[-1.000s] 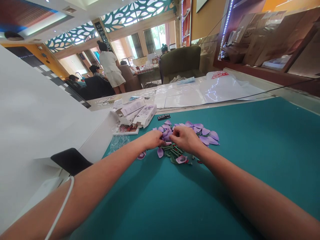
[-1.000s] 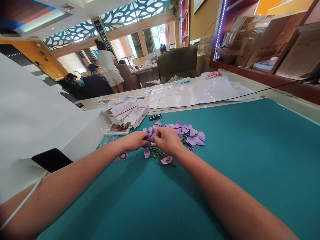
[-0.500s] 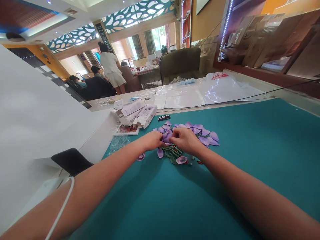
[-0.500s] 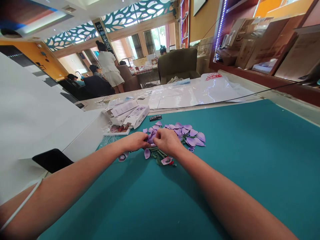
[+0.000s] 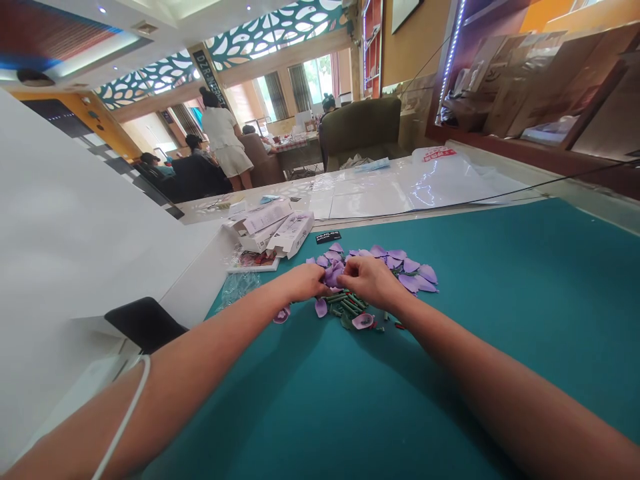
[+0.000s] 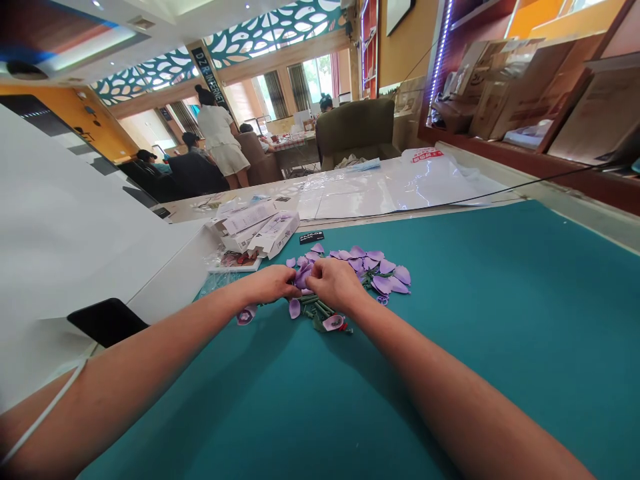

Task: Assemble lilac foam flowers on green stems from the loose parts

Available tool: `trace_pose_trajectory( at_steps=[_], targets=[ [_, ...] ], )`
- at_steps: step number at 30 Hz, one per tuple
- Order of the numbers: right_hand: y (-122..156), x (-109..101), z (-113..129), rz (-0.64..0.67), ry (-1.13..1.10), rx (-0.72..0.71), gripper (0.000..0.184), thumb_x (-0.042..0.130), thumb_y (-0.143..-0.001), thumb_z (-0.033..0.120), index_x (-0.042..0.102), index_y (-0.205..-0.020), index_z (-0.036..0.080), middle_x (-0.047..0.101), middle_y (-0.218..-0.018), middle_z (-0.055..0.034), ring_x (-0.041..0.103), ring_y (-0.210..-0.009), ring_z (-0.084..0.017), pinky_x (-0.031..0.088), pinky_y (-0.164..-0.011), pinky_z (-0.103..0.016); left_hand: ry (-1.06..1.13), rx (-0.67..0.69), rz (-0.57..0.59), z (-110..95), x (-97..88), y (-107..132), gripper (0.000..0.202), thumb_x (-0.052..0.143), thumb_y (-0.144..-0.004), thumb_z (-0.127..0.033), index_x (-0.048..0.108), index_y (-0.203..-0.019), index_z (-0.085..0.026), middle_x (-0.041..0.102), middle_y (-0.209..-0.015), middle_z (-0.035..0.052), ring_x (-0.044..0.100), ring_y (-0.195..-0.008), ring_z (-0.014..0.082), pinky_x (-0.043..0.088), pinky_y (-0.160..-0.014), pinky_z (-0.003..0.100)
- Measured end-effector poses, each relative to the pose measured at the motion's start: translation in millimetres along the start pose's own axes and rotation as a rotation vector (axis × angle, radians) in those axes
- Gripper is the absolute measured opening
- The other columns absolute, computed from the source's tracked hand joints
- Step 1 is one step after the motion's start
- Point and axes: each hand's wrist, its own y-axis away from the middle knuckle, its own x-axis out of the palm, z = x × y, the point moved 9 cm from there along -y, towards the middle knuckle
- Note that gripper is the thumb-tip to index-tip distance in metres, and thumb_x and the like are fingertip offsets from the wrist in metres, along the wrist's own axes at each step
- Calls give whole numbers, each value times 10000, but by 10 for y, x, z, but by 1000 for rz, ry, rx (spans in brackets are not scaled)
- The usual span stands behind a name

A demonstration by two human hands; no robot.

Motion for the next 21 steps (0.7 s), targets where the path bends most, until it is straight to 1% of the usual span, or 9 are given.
trace_pose_trajectory(
  at_steps=[3, 5, 7, 10, 13, 17, 21],
  targets=[
    [-43, -47, -56, -8, -62, -4, 219, 608, -755, 324, 547, -592, 190, 526, -544, 38, 461, -546, -112, 291, -496, -234, 5, 1, 1, 8, -29, 18, 274, 538, -810, -436, 628, -803, -178, 638, -763, 52, 541, -656, 183, 369, -575, 276],
    [-79, -92, -97, -29, -116, -18, 222, 568, -802, 347, 592, -651, 187, 544, -563, 32, 462, -531, -108, 301, -493, -233, 11, 4, 0, 14, -41, 27, 282, 528, -812, -439, 630, -795, -177, 634, -754, 53, 539, -651, 183, 365, -570, 275],
    [-108, -112, -137, -34, -145, -25, 178, 552, -816, 307, 638, -721, 185, 582, -605, 25, 469, -526, -102, 318, -500, -231, 14, 8, -3, 22, -45, 32, 289, 525, -806, -444, 628, -783, -176, 629, -756, 58, 537, -653, 186, 359, -562, 278],
    [-130, -67, -176, 14, -160, -20, 126, 598, -780, 266, 692, -790, 183, 639, -669, 13, 505, -552, -104, 355, -523, -231, 24, 12, -4, 35, -37, 38, 292, 515, -803, -451, 613, -770, -179, 618, -744, 55, 528, -639, 185, 345, -538, 280],
    [-135, -6, -197, 57, -187, -15, 147, 628, -760, 266, 718, -832, 175, 675, -699, -1, 548, -583, -113, 390, -545, -232, 37, 20, 0, 35, -30, 48, 286, 496, -812, -445, 589, -757, -180, 613, -738, 49, 527, -632, 175, 339, -524, 271],
    [-158, 39, -234, 47, -160, -29, 197, 666, -719, 224, 734, -896, 168, 698, -709, -10, 595, -629, -129, 419, -576, -235, 39, 33, 8, 18, -26, 56, 257, 496, -821, -418, 570, -784, -175, 633, -793, 52, 549, -675, 169, 347, -534, 259],
    [-188, 80, -272, 44, -145, -43, 204, 684, -709, 209, 742, -902, 174, 715, -737, -16, 619, -676, -142, 438, -611, -238, 9, 37, 6, 17, -10, 54, 189, 545, -794, -354, 578, -825, -171, 639, -836, 66, 556, -715, 184, 346, -549, 268]
  ],
)
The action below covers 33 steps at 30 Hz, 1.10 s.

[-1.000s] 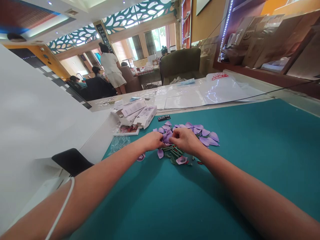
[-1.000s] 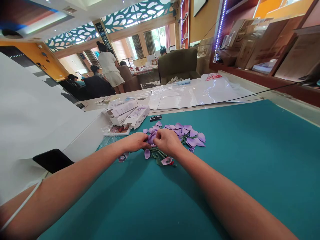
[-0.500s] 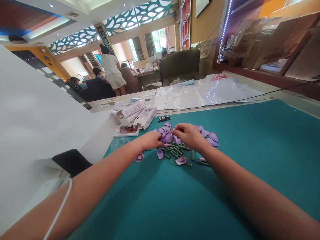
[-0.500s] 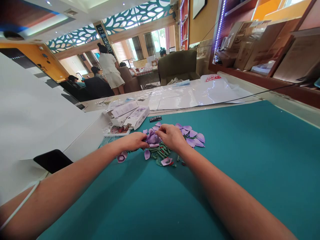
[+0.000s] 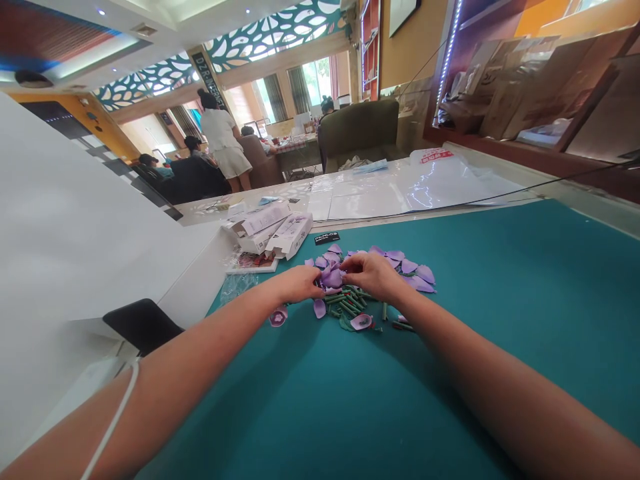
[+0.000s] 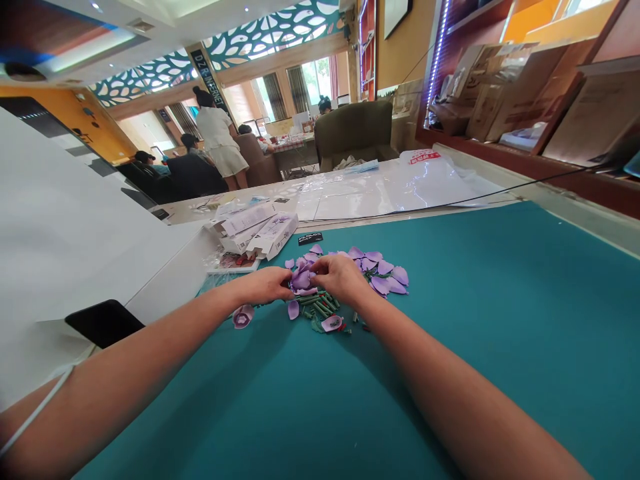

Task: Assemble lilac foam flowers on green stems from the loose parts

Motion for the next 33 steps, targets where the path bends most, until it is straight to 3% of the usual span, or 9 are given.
trace_pose_trajectory(
  at_steps=[5, 23, 33],
  targets=[
    [-10, 29, -19, 22, -4, -3, 184, 677, -713, 191, 753, -880, 178, 732, -764, -21, 635, -682, -146, 455, -630, -239, -6, -14, 7, 21, 30, 7, 102, 571, -744, -229, 603, -827, -180, 642, -815, 53, 559, -708, 183, 351, -554, 266],
    [-20, 74, -77, 73, -26, -21, 201, 677, -693, 228, 768, -865, 179, 740, -771, -17, 641, -717, -171, 465, -642, -260, 76, -27, -5, 54, 85, -29, 99, 656, -685, -218, 641, -778, -191, 646, -726, 22, 586, -720, 195, 375, -554, 258],
    [17, 72, -65, 69, -56, 21, 254, 637, -709, 271, 759, -907, 170, 718, -739, -18, 603, -645, -157, 436, -563, -257, 112, -42, -34, 102, 70, -16, 120, 618, -690, -211, 628, -806, -183, 685, -828, 53, 607, -776, 216, 401, -602, 270]
  ],
)
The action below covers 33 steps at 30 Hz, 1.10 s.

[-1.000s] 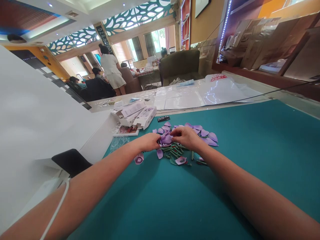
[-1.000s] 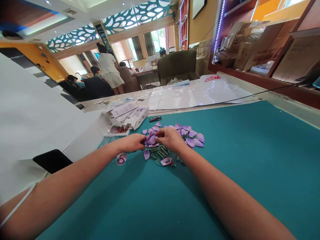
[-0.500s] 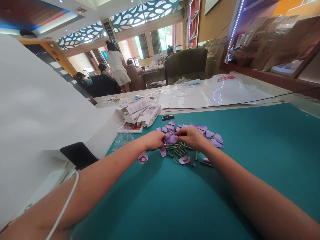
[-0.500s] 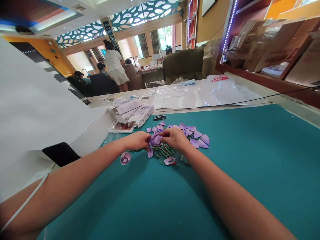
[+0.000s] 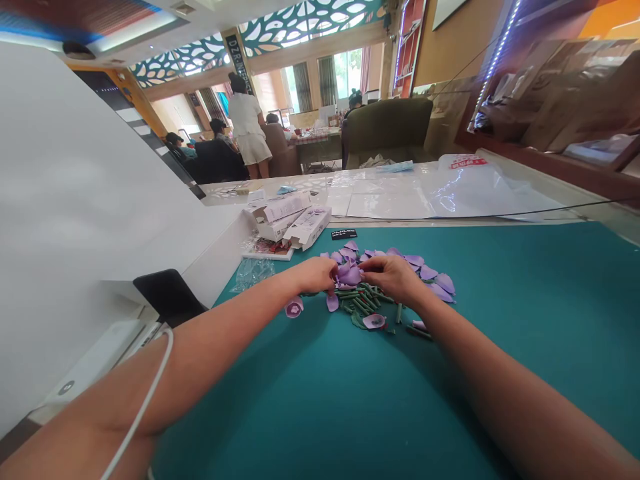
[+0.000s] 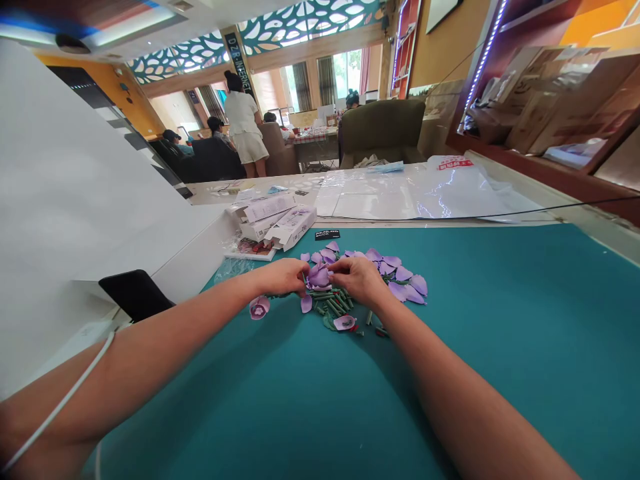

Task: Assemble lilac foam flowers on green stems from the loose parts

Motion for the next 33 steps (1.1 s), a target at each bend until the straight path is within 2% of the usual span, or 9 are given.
trace_pose_trajectory(
  at_steps=[6, 11, 14, 18, 24, 33],
  targets=[
    [-11, -68, 26, -50, -66, -14, 275, 649, -711, 260, 736, -952, 160, 723, -786, -36, 610, -668, -151, 445, -584, -254, 25, -10, -37, 28, -54, 24, 211, 574, -704, -209, 605, -912, -184, 680, -934, 63, 601, -809, 203, 407, -618, 262],
    [-47, -85, -16, -79, -92, -21, 208, 664, -696, 235, 739, -881, 174, 733, -810, -38, 635, -763, -169, 468, -655, -265, 83, -23, -23, 40, -56, 43, 139, 572, -696, -242, 603, -819, -184, 663, -854, 49, 584, -774, 199, 399, -621, 270],
    [-46, -90, -31, -88, -96, -17, 185, 668, -692, 253, 739, -848, 183, 720, -759, -26, 621, -708, -162, 456, -617, -265, 146, -36, -9, 69, -47, 38, 91, 558, -693, -248, 577, -759, -187, 637, -788, 39, 569, -751, 199, 387, -609, 275],
    [-47, -95, -38, -87, -124, -11, 192, 682, -681, 278, 736, -831, 171, 699, -708, -23, 590, -648, -148, 441, -583, -260, 303, -29, 39, 93, -4, 46, 94, 552, -694, -275, 529, -748, -201, 591, -726, 2, 550, -725, 180, 389, -604, 266],
    [-43, -97, -34, -67, -166, 15, 174, 677, -678, 292, 729, -780, 161, 642, -611, -3, 529, -562, -126, 404, -531, -253, 650, -19, 137, 97, 139, 79, 177, 562, -681, -290, 460, -802, -211, 527, -730, -31, 535, -648, 137, 435, -575, 258],
    [-12, -129, -3, -64, -248, 45, 167, 679, -673, 288, 699, -781, 161, 641, -653, 1, 524, -575, -112, 411, -546, -242, 955, -27, 146, 146, 250, 19, 219, 653, -602, -271, 493, -729, -193, 515, -660, -42, 505, -599, 110, 387, -537, 242]
  ],
)
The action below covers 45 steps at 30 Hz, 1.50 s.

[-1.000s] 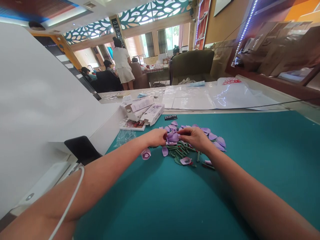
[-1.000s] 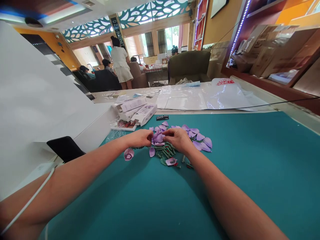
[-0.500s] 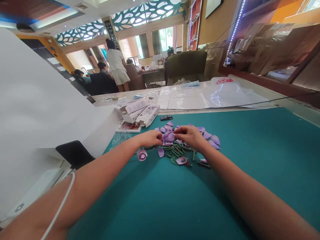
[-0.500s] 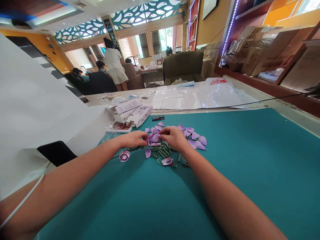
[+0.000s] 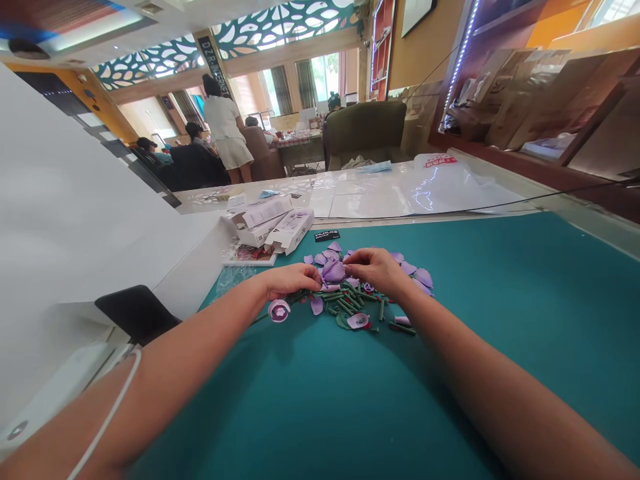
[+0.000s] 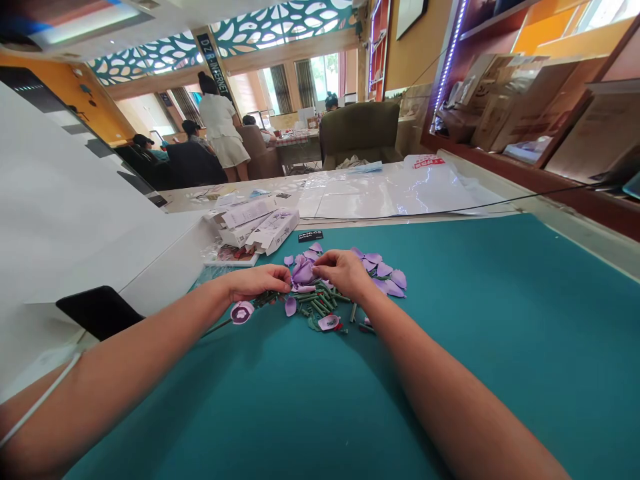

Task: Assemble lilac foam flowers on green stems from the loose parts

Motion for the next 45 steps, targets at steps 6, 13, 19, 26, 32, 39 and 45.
trace_pose_trajectory(
  at_steps=[6, 13, 19, 26, 32, 39, 45],
  targets=[
    [-13, -7, -33, -7, 37, -2, 132, 676, -680, 280, 700, -748, 171, 618, -600, 14, 509, -547, -114, 398, -527, -242, 83, -7, -12, 70, -11, -64, 226, 713, -559, -282, 554, -673, -169, 543, -621, -35, 512, -588, 111, 410, -568, 256],
    [-8, -5, -34, -28, 98, 1, 98, 679, -674, 255, 714, -727, 181, 627, -579, 10, 524, -540, -123, 385, -497, -238, 107, -14, -31, 91, -24, -62, 161, 717, -560, -223, 588, -630, -157, 572, -587, -29, 507, -574, 111, 400, -559, 254],
    [8, 16, -3, -25, 96, -8, 93, 672, -690, 241, 712, -748, 180, 616, -570, 19, 525, -532, -117, 392, -498, -235, 149, -19, -25, 115, -29, -71, 177, 736, -549, -220, 593, -635, -162, 597, -594, -24, 548, -591, 121, 420, -563, 254],
    [5, -162, 88, -75, -114, -24, 206, 627, -787, 317, 698, -899, 160, 638, -690, -5, 549, -575, -109, 452, -507, -228, 175, -23, 13, 77, -76, -49, 252, 793, -508, -264, 618, -660, -165, 646, -636, -9, 591, -615, 134, 454, -597, 264],
    [70, 42, 68, 252, -172, 41, 407, 792, -639, 278, 661, -1007, 165, 660, -910, -46, 596, -755, -140, 506, -569, -235, 118, 38, -18, -81, -232, 36, 212, 798, -507, -236, 657, -652, -173, 645, -649, -24, 547, -636, 112, 422, -625, 245],
    [266, 657, 4, 476, -182, 137, 251, 728, -721, 262, 650, -944, 177, 636, -718, 14, 575, -593, -102, 457, -498, -209, 52, 102, 33, -373, -234, 81, 193, 783, -531, -250, 665, -659, -167, 640, -660, -20, 538, -659, 120, 414, -664, 264],
    [373, 1009, 222, 472, -481, -44, 275, 688, -742, 394, 588, -869, 171, 629, -805, -10, 629, -639, -134, 502, -539, -255, -19, 134, 149, -607, 7, 147, 205, 741, -562, -278, 658, -702, -154, 631, -675, 4, 563, -663, 146, 452, -680, 297]
  ],
)
